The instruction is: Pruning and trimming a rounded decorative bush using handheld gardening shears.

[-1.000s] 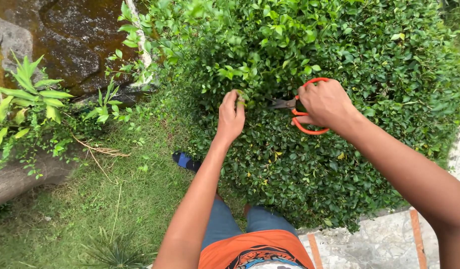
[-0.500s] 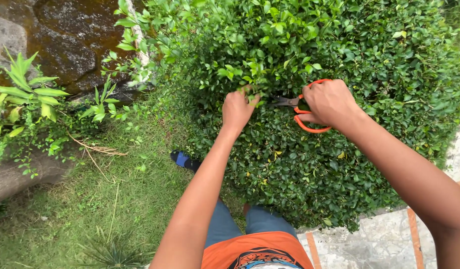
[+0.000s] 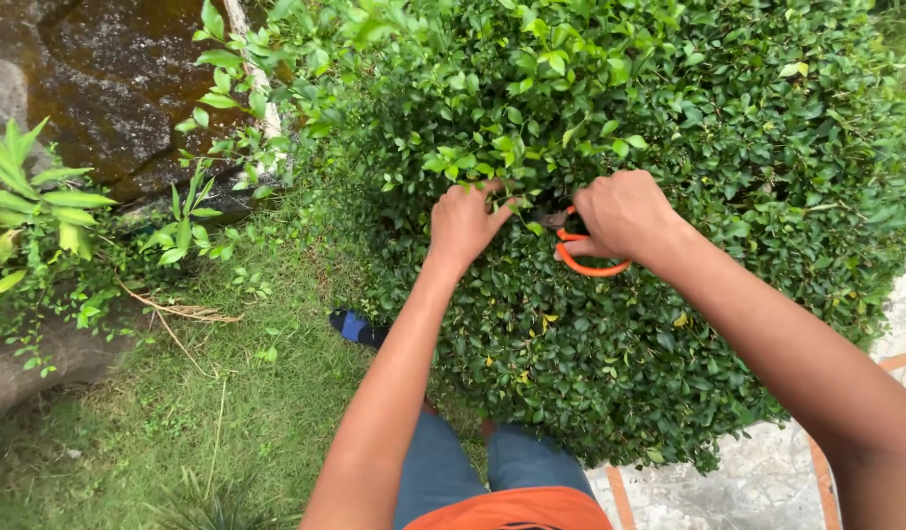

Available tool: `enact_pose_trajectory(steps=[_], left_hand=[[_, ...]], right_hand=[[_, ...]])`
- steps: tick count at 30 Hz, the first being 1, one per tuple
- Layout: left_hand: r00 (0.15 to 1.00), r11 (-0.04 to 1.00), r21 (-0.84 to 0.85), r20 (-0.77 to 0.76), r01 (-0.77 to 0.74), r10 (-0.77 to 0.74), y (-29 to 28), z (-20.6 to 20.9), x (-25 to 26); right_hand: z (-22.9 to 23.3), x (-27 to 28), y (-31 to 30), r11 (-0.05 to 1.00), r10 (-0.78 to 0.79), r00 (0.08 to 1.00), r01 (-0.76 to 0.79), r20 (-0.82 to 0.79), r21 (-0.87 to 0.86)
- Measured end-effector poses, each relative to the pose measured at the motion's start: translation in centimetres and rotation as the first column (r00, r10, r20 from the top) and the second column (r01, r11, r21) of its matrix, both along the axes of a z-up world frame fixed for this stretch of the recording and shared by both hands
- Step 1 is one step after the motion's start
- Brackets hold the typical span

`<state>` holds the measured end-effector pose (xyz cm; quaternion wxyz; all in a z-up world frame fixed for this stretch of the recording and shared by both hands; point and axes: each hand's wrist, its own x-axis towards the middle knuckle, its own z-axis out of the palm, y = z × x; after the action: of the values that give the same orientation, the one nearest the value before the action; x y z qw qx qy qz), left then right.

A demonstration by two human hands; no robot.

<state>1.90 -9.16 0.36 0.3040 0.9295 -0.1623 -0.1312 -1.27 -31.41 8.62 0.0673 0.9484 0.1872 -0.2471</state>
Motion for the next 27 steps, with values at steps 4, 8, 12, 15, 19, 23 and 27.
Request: enact_pose_trajectory(steps=[4,8,12,15,19,23,27], left_hand=[[0.999,0.999,0.037,0.047,0.011,-0.013,0.0,-2.1,-0.2],[0.999,0.996,-0.065,-0.009,-0.054,0.054,0.8,-1.1,-0.5],[0.997,0.98,-0.189,0.035,-0.064,0.072,1.8,-2.8,-1.0],[0.997,0.979,-0.189,-0.018,-0.079,0.077,1.9,-0.7,-1.0],[0.998,0.98,-0.193,-0.053,-0.055,0.045,1.9,0.2,-1.2],[0.998,0.976,-0.212,-0.01,-0.058,0.057,1.9,0.3,-1.2],[0.994,0.949,-0.312,0.083,-0.04,0.069,2.3,-0.9,-1.5]], right_hand=[[-1.0,0.2,0.1,0.999,-0.003,1.0,0.002,0.016,0.049],[-1.0,0.5,0.7,0.999,-0.026,0.998,0.024,-0.05,-0.033],[-0.3,0.8,1.7,0.999,-0.025,0.997,0.023,-0.071,-0.033],[-0.9,1.0,2.1,1.0,0.007,0.999,-0.007,-0.032,0.015],[-2.5,1.0,2.1,0.999,0.041,0.999,-0.041,-0.003,0.023],[-3.7,1.0,1.4,0.995,0.089,0.996,-0.09,0.019,0.052],[-3.8,0.5,1.1,0.996,0.077,0.997,-0.077,0.017,0.034]])
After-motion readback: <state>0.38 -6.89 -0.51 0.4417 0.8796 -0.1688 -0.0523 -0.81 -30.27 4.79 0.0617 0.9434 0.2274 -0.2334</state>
